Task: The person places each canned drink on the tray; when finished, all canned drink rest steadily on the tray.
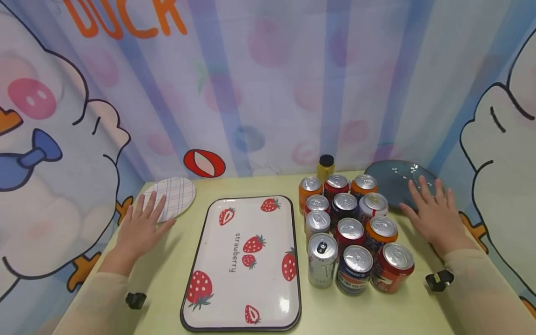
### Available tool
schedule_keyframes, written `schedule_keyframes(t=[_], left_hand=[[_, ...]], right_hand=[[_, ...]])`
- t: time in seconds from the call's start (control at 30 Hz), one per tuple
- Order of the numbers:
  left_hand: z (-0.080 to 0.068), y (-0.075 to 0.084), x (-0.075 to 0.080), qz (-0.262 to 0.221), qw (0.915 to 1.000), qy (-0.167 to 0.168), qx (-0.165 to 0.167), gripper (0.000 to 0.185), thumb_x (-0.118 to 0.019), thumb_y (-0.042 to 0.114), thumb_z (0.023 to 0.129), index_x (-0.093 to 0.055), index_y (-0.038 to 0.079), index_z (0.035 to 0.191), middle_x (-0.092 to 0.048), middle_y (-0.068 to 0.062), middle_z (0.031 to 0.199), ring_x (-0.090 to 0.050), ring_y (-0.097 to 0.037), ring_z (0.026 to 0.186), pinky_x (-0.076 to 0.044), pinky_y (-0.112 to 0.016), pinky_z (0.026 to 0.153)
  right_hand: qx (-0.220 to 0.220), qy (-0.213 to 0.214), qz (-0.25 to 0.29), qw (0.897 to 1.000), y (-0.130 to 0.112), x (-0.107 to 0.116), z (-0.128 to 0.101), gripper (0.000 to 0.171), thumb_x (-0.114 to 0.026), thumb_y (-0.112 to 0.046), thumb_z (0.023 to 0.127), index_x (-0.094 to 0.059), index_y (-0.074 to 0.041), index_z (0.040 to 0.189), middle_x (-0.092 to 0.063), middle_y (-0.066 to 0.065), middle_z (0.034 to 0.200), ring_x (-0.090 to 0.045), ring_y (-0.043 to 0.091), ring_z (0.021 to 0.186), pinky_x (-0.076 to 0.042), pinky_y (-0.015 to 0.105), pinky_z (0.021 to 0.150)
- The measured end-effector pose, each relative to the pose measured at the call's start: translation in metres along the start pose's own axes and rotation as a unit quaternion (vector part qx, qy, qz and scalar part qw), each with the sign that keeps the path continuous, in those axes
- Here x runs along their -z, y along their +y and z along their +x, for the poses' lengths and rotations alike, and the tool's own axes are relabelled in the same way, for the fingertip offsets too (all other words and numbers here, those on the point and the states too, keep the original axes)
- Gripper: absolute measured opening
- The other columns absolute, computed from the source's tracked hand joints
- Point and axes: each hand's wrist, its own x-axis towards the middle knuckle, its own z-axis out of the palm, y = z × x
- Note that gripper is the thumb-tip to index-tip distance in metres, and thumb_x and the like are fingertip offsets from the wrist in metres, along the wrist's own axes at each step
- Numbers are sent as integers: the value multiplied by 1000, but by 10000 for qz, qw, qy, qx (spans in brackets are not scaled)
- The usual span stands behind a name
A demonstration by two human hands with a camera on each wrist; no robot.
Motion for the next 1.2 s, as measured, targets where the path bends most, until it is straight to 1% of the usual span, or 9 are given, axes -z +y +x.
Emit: schedule_keyframes(t=[0.37,0.47,0.57,0.67,0.77,0.9,0.93,1.07,1.2], left_hand=[[-4,18,-12,67,9990,138,-430,85,-53,57,102,-19,12,166,-13,-18,173,-6,-45,159,-8,-68,128],[-15,25,-17,-305,9975,186,-605,83,-64,47,100,-26,11,164,-22,-18,171,-20,-46,157,-26,-66,124],[-28,32,-18,-675,9950,193,-714,79,-73,36,96,-36,9,160,-36,-19,166,-37,-44,150,-43,-63,115],[-40,38,-18,-919,9920,153,-846,71,-78,29,93,-47,9,153,-49,-18,157,-49,-42,142,-49,-60,110],[-50,44,-16,-1072,9887,-6,-1045,60,-81,26,91,-58,9,144,-58,-16,147,-54,-39,136,-51,-57,108],[-58,49,-15,-1270,9829,-589,-1193,52,-81,27,90,-66,11,137,-59,-13,146,-53,-37,136,-50,-55,111],[-59,50,-16,-1325,9808,-730,-1227,51,-81,28,90,-66,12,137,-58,-12,147,-53,-37,137,-50,-55,111],[-63,50,-16,-1567,9736,-1021,-1310,53,-82,30,90,-67,15,138,-58,-8,149,-51,-34,139,-47,-55,115],[-65,47,-18,-1583,9712,-994,-1477,54,-82,32,89,-67,16,138,-60,-5,148,-52,-33,139,-46,-54,116]], right_hand=[[-18,102,406,9991,-11,26,-16,84,-39,-53,110,6,-10,165,13,27,169,11,61,150,-13,85,112],[170,145,593,9980,-27,41,-20,82,-47,-48,109,-3,-11,167,11,23,171,-14,62,149,-26,84,107],[345,236,615,9972,-49,57,-23,77,-53,-45,107,-20,-7,165,-3,21,173,-63,51,116,-49,71,92],[431,363,599,9966,-72,70,-28,71,-61,-44,104,-38,-6,159,-25,22,169,-67,26,66,-56,48,62],[571,462,816,9940,-93,78,-33,65,-69,-39,100,-49,-7,152,-44,23,159,-70,32,80,-57,49,66],[1094,806,1221,9832,-118,83,-39,56,-81,-25,91,-61,-9,141,-62,20,142,-61,48,122,-54,67,87],[1282,898,1289,9792,-123,83,-41,55,-83,-21,88,-63,-10,138,-65,19,138,-62,46,122,-54,67,88],[1903,1211,1458,9632,-145,81,-47,53,-89,-15,80,-69,-18,130,-70,6,131,-67,33,118,-59,35,96],[2275,1299,1711,9498,-163,76,-51,53,-91,-13,78,-72,-23,127,-71,-7,128,-66,18,120,-39,1,99]])
